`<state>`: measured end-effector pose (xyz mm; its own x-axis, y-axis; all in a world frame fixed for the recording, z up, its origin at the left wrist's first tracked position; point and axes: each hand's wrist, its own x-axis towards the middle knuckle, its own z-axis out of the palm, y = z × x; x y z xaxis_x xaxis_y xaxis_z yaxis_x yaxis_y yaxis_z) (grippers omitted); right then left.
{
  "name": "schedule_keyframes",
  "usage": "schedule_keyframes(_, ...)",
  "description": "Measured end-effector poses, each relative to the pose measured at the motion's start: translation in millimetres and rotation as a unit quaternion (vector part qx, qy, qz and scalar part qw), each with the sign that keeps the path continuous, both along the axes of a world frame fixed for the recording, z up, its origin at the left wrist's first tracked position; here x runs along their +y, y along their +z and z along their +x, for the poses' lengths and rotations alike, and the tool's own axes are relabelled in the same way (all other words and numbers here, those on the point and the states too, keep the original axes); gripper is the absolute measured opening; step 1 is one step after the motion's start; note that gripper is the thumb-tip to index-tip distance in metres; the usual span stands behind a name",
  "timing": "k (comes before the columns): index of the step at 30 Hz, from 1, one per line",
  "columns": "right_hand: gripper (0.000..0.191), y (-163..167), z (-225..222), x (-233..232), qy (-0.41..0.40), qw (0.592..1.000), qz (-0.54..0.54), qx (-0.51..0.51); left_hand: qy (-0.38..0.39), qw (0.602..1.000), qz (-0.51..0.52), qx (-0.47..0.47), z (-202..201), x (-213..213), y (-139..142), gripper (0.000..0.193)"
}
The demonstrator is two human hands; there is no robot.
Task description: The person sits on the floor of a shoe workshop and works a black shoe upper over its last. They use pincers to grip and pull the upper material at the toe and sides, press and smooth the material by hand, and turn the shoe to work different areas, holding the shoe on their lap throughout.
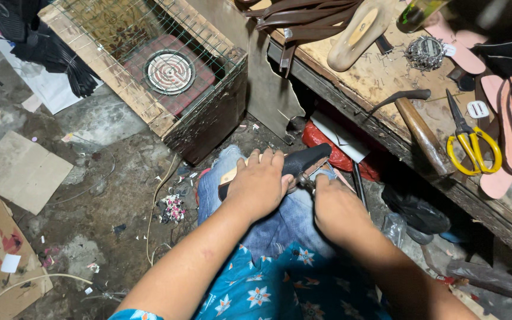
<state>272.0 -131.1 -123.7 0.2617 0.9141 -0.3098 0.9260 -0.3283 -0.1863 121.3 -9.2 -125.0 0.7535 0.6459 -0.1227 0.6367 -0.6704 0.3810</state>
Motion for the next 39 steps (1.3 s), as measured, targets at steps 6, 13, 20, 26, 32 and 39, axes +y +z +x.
schedule_keyframes(6, 0.047, 13, -6, 4, 0.021, 0.998, -0.009, -0.064, 0.001, 0.998, -0.055, 0.013, -2, 6, -1, 0.059)
schedule_keyframes(13, 0.036, 15, 1, 12, 0.004, 0.998, -0.043, -0.048, -0.002, 0.999, -0.049, 0.017, 1, 7, 3, 0.062)
schedule_keyframes(20, 0.050, 17, 5, 15, -0.024, 0.995, -0.082, 0.050, 0.006, 0.999, -0.036, 0.021, 2, 2, 9, 0.063)
schedule_keyframes(26, 0.036, 24, 8, 19, -0.037, 0.994, -0.090, 0.055, 0.003, 1.000, -0.020, 0.022, 2, 1, 7, 0.064)
schedule_keyframes(32, 0.030, 20, 13, 14, 0.019, 0.998, -0.016, 0.059, -0.005, 1.000, -0.022, 0.015, 1, 4, 5, 0.062)
schedule_keyframes(39, 0.025, -26, 13, -8, 0.039, 0.981, 0.186, 0.037, -0.032, 0.998, -0.058, -0.014, -4, 13, 2, 0.056)
